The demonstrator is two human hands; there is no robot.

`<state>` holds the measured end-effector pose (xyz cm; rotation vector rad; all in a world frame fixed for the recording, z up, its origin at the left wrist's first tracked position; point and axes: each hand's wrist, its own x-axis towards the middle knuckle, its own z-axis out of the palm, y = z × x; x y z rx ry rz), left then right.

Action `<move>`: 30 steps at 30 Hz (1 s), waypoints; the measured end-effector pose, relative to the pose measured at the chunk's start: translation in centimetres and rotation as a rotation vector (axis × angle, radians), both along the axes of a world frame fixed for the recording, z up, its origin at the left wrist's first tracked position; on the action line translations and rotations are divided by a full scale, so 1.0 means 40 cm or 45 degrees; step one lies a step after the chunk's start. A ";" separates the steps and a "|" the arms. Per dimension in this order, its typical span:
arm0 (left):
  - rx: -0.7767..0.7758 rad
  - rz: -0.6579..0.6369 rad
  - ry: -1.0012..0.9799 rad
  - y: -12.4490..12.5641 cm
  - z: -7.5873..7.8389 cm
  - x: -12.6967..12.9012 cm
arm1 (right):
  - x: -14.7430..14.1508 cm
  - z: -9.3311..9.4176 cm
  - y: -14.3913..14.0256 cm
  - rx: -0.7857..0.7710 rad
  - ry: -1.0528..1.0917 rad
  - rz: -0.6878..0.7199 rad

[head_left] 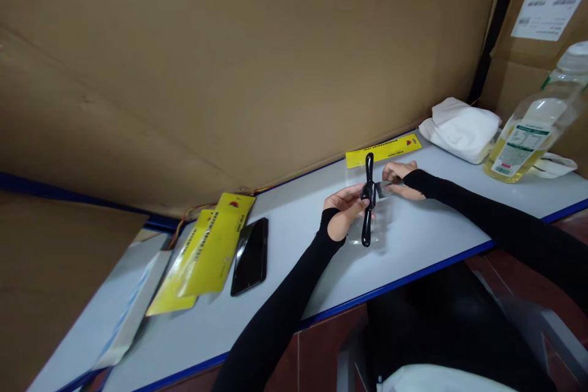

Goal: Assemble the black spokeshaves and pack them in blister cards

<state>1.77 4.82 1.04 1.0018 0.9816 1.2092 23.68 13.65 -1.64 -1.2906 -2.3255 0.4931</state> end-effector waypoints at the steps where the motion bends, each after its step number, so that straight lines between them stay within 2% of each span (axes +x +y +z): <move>1: 0.006 -0.006 0.002 0.001 0.001 -0.002 | 0.007 0.008 0.003 -0.022 0.048 0.007; 4: 0.041 -0.024 0.021 0.003 0.006 -0.006 | 0.039 0.049 0.014 -0.030 0.289 -0.041; 6: 0.045 -0.053 0.063 0.003 0.013 -0.010 | 0.058 0.087 0.013 0.060 0.604 -0.118; 8: 0.011 -0.111 0.133 0.001 0.020 -0.014 | 0.065 0.123 -0.002 0.135 0.867 -0.117; 9: -0.012 -0.147 0.172 -0.001 0.024 -0.016 | 0.064 0.138 -0.014 0.146 0.916 -0.080; 12: -0.071 -0.249 0.266 -0.011 0.034 -0.018 | 0.043 0.159 -0.060 0.116 0.798 0.124; 16: -0.059 -0.345 0.341 -0.025 0.044 -0.013 | 0.009 0.144 -0.104 0.003 0.578 0.382; 23: -0.113 -0.423 0.343 -0.030 0.058 -0.008 | -0.002 0.108 -0.097 -0.105 0.498 0.367; 26: -0.173 -0.417 0.310 -0.026 0.057 -0.013 | -0.004 0.095 -0.095 -0.214 0.376 0.325; 30: -0.216 -0.374 0.314 -0.025 0.057 -0.018 | -0.009 0.084 -0.107 -0.198 0.157 0.283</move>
